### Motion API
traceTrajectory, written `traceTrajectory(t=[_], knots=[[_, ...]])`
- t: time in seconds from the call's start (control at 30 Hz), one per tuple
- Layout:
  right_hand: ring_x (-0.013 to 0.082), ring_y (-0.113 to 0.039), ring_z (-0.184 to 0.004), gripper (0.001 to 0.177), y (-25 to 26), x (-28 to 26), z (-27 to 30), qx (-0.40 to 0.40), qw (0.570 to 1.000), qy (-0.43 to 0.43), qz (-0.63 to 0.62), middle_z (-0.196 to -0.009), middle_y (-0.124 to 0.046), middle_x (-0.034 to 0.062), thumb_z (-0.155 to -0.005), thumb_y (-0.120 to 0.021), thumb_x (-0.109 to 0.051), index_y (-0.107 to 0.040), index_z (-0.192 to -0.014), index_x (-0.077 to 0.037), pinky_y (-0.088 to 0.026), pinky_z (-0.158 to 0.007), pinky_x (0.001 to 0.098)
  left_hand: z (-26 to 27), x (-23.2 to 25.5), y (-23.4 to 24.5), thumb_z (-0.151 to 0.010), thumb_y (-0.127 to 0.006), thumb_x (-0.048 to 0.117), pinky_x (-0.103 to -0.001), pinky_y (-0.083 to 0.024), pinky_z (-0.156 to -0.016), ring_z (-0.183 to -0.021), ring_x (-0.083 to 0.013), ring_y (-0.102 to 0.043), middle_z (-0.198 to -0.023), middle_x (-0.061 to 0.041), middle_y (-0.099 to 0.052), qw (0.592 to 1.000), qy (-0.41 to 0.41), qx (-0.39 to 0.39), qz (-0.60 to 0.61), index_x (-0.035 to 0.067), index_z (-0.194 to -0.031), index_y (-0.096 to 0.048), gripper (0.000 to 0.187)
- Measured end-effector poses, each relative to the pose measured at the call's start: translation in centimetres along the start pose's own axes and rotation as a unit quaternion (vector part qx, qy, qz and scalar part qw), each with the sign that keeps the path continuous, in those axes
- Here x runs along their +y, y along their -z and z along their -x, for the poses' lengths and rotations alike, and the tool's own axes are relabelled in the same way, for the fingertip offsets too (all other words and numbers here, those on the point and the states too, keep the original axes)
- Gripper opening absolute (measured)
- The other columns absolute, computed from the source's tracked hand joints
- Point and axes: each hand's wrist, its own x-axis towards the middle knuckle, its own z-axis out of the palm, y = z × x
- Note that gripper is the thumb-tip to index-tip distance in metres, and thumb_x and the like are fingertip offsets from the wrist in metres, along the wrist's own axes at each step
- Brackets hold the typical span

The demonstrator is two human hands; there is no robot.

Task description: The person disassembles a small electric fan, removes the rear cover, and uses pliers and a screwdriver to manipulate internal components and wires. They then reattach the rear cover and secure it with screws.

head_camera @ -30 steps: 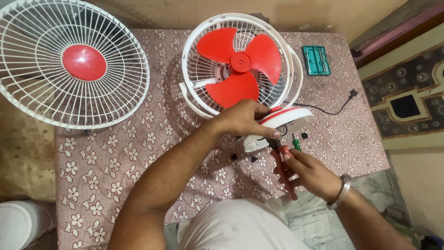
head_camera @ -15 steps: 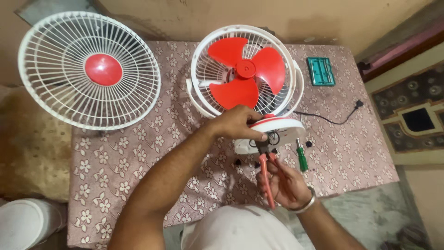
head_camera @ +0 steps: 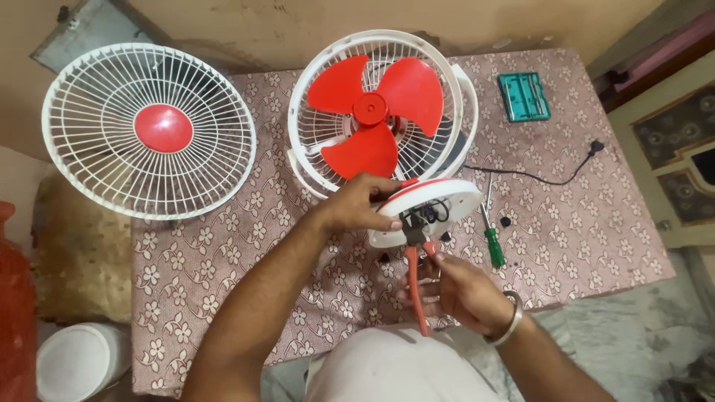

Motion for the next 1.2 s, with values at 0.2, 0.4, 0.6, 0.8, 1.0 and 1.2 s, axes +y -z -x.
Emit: traceTrajectory(t=[0.2, 0.4, 0.6, 0.8, 1.0, 1.2], knots=[[0.0277, -0.071, -0.095, 0.053, 0.2, -0.3, 0.8, 0.001, 1.000, -0.025, 0.009, -0.112, -0.069, 0.0167, -0.100, -0.040, -0.046, -0.056, -0.133, -0.006, -0.062, -0.080, 0.0475, -0.2, 0.7, -0.6, -0.066, -0.090, 0.028, -0.035, -0.049, -0.106, -0.115, -0.0230, -0.068, -0.122, -0.016, -0.074, 0.999, 0.026, -0.029, -0.026, -0.002, -0.141, -0.059, 0.087], [0.0254, -0.071, -0.096, 0.052, -0.1, -0.5, 1.0, 0.049, 0.997, -0.052, 0.022, -0.114, -0.071, 0.0154, -0.099, -0.038, -0.045, -0.053, -0.134, -0.011, -0.062, -0.080, 0.0482, -0.9, 1.6, -0.9, -0.064, -0.090, 0.032, -0.037, -0.053, -0.102, -0.115, -0.0241, -0.070, -0.121, -0.016, -0.074, 0.994, 0.055, -0.037, -0.085, -0.002, -0.138, -0.061, 0.086], [0.0269, -0.074, -0.094, 0.049, 0.6, -0.4, 0.6, 0.064, 0.994, -0.046, 0.071, -0.113, -0.074, 0.0157, -0.099, -0.039, -0.042, -0.053, -0.134, -0.011, -0.063, -0.081, 0.0472, -0.7, 1.9, -1.2, -0.066, -0.091, 0.032, -0.035, -0.050, -0.105, -0.117, -0.0222, -0.068, -0.123, -0.017, -0.072, 0.994, 0.033, -0.024, -0.104, -0.004, -0.138, -0.059, 0.087], [0.0272, -0.077, -0.089, 0.048, 1.3, 0.3, 0.5, 0.092, 0.989, -0.059, 0.097, -0.104, -0.076, 0.0122, -0.100, -0.043, -0.044, -0.059, -0.129, -0.008, -0.063, -0.077, 0.0407, 0.2, 1.6, -1.9, -0.065, -0.088, 0.032, -0.033, -0.058, -0.094, -0.103, -0.0181, -0.072, -0.112, -0.016, -0.076, 0.993, 0.038, -0.054, -0.093, -0.003, -0.137, -0.060, 0.085], [0.0252, -0.072, -0.080, 0.047, 1.8, 1.9, -0.3, 0.085, 0.993, -0.050, 0.069, -0.095, -0.073, 0.0122, -0.098, -0.047, -0.045, -0.058, -0.128, -0.010, -0.060, -0.069, 0.0413, 0.6, 0.9, -1.9, -0.064, -0.088, 0.029, -0.032, -0.057, -0.096, -0.103, -0.0180, -0.073, -0.112, -0.015, -0.077, 0.995, 0.032, -0.050, -0.084, -0.004, -0.135, -0.063, 0.082], [0.0232, -0.071, -0.079, 0.043, 2.3, 2.7, -1.3, 0.071, 0.997, -0.012, 0.041, -0.092, -0.069, 0.0118, -0.099, -0.050, -0.042, -0.057, -0.126, -0.009, -0.060, -0.070, 0.0396, 0.8, 1.4, -1.7, -0.062, -0.088, 0.029, -0.033, -0.059, -0.091, -0.098, -0.0199, -0.075, -0.106, -0.014, -0.079, 0.992, 0.077, -0.030, -0.099, -0.003, -0.125, -0.071, 0.073]])
